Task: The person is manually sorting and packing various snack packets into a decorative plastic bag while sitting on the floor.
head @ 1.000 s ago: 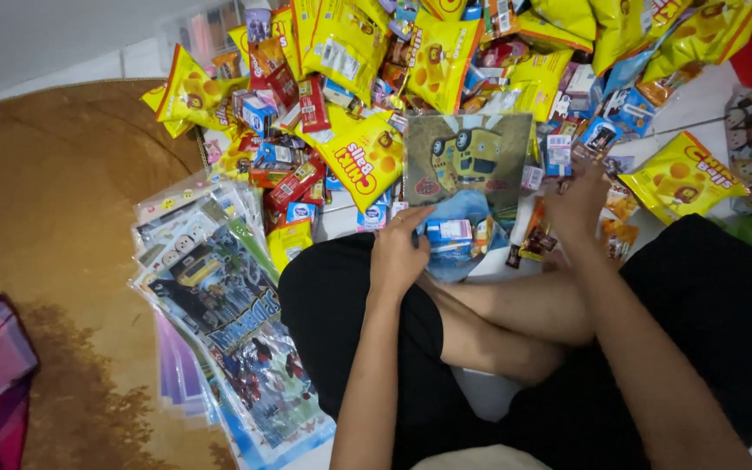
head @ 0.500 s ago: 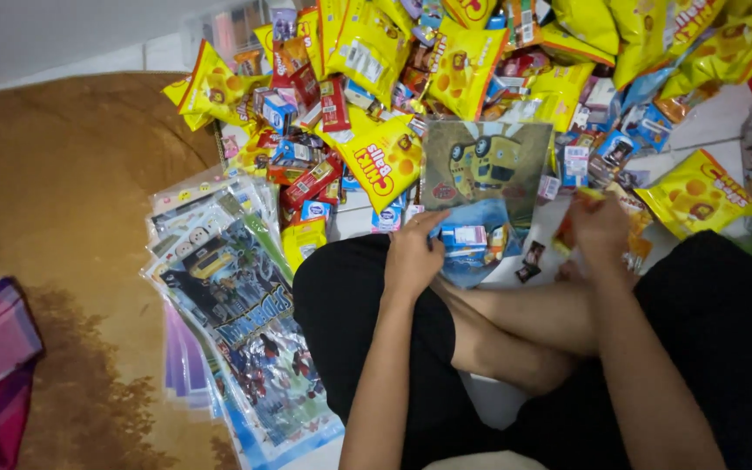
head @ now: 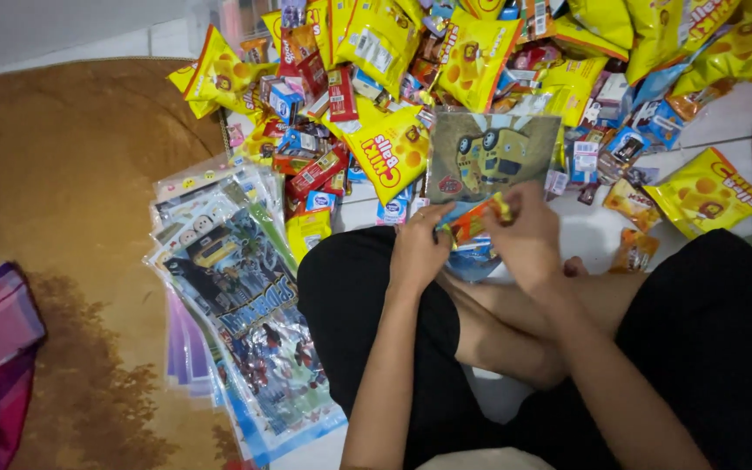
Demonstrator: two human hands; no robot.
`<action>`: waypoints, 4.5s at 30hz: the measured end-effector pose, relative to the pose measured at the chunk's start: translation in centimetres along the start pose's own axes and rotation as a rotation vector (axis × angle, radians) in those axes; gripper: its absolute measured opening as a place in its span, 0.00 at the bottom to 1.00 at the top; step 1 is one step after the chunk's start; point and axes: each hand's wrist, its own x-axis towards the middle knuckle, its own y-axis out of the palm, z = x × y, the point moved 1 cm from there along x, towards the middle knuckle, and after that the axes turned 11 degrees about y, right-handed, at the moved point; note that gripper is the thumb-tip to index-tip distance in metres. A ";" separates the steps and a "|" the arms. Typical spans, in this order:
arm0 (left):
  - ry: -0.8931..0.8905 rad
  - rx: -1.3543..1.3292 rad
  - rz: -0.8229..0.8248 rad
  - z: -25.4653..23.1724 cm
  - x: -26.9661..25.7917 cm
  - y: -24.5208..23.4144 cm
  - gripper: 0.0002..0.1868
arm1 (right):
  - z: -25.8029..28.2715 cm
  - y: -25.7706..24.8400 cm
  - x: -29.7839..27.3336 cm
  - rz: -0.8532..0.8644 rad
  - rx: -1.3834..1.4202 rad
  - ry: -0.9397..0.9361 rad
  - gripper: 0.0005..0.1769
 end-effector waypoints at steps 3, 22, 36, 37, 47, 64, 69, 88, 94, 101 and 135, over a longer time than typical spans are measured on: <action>-0.023 -0.002 0.002 0.8 -0.1 0.5 0.27 | -1.4 2.7 0.2 -0.029 -0.199 -0.060 0.18; -0.068 0.013 0.000 0.2 0.3 0.2 0.27 | -13.2 -1.2 7.7 0.303 -0.656 -0.010 0.13; -0.079 0.020 0.027 -0.1 0.3 0.3 0.27 | -9.4 0.8 3.9 0.643 -0.458 0.004 0.23; -0.095 0.026 0.032 0.0 0.3 0.3 0.27 | -8.0 -0.2 3.4 0.662 -0.419 0.006 0.21; -0.124 0.021 0.063 -0.4 0.8 0.3 0.27 | -19.3 -2.5 17.2 0.880 -0.848 -0.044 0.26; -0.133 0.042 0.077 -1.2 0.9 0.0 0.27 | -20.7 -5.7 23.4 0.275 -0.818 0.042 0.27; -0.127 0.032 0.085 -0.7 0.8 0.2 0.27 | -19.9 -6.5 23.1 0.059 -0.982 0.133 0.31; -0.105 0.005 0.073 -0.3 1.0 0.1 0.27 | -21.5 -4.9 23.7 -0.001 -1.074 0.179 0.32; -0.061 0.014 0.052 0.2 0.4 0.5 0.26 | -21.7 -5.2 22.7 0.073 -0.702 0.195 0.44; -0.062 0.027 0.032 1.9 0.1 1.0 0.26 | -24.4 -3.0 22.5 -0.053 -0.549 0.379 0.41; -0.118 0.023 0.075 1.4 -0.1 1.1 0.27 | -6.4 3.9 3.7 -0.661 -0.621 -0.823 0.17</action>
